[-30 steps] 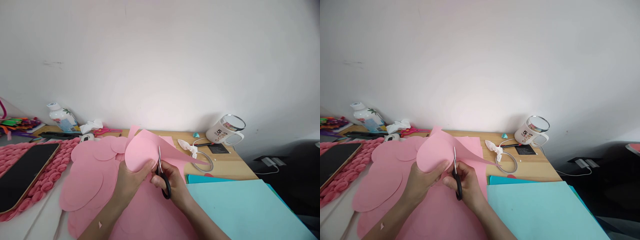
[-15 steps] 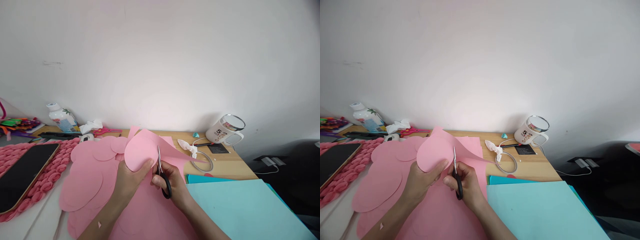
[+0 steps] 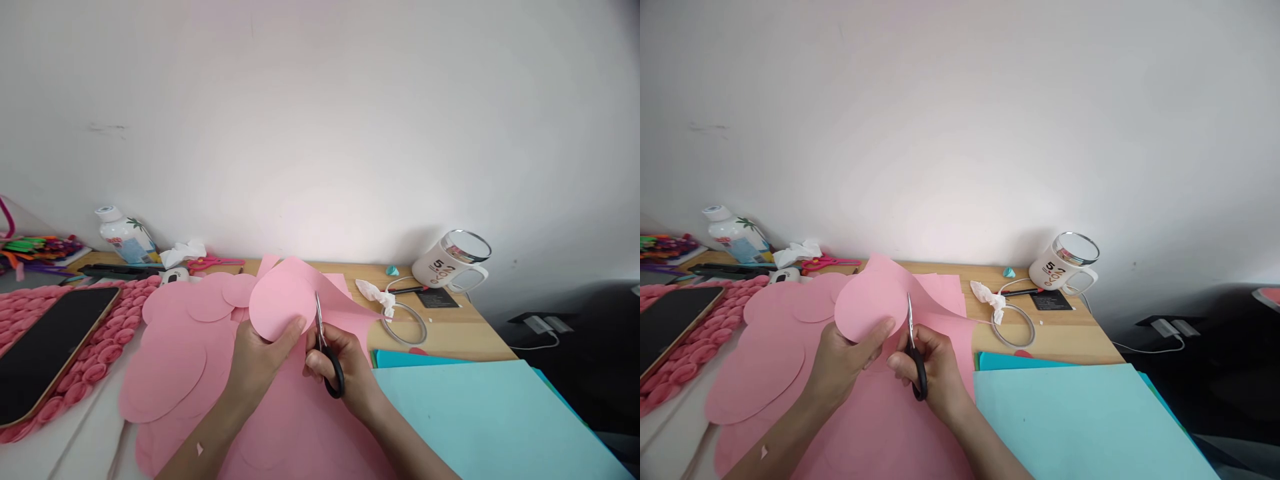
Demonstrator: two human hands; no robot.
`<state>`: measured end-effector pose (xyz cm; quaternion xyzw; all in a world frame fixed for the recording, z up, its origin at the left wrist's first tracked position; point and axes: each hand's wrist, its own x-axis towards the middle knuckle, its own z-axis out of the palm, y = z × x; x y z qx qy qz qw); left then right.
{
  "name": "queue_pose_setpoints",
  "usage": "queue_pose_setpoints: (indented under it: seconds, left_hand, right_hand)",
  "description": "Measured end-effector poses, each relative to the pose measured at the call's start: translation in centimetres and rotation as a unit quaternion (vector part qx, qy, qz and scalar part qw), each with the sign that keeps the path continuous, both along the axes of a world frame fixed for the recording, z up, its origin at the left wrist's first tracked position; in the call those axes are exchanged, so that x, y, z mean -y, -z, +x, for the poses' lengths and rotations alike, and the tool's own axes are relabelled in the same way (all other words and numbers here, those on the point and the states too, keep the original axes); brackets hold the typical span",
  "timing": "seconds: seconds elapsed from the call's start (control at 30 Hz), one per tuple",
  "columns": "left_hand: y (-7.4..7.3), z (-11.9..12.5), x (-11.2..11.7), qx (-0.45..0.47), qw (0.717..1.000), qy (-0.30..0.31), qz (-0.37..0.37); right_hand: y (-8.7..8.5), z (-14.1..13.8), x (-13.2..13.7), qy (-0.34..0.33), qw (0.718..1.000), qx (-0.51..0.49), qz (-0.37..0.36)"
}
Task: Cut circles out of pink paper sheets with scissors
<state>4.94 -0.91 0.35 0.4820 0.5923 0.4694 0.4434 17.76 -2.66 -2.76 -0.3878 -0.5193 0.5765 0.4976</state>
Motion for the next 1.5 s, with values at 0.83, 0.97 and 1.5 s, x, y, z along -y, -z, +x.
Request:
queue_pose_setpoints:
  seconds: [0.83,0.97,1.5]
  left_hand:
    - [-0.18,0.12,0.25,0.048,0.993,0.102,-0.024]
    - [-0.05,0.13,0.19,0.054,0.993,0.096,-0.03]
    - [0.62,-0.14,-0.03,0.033,0.995,0.092,-0.025]
  right_hand:
    - [0.33,0.07,-0.32,0.002,1.0,-0.023,0.007]
    - [0.16,0.1,-0.31,-0.006,1.0,-0.025,0.007]
    - [0.2,0.2,-0.21,-0.003,1.0,0.002,-0.001]
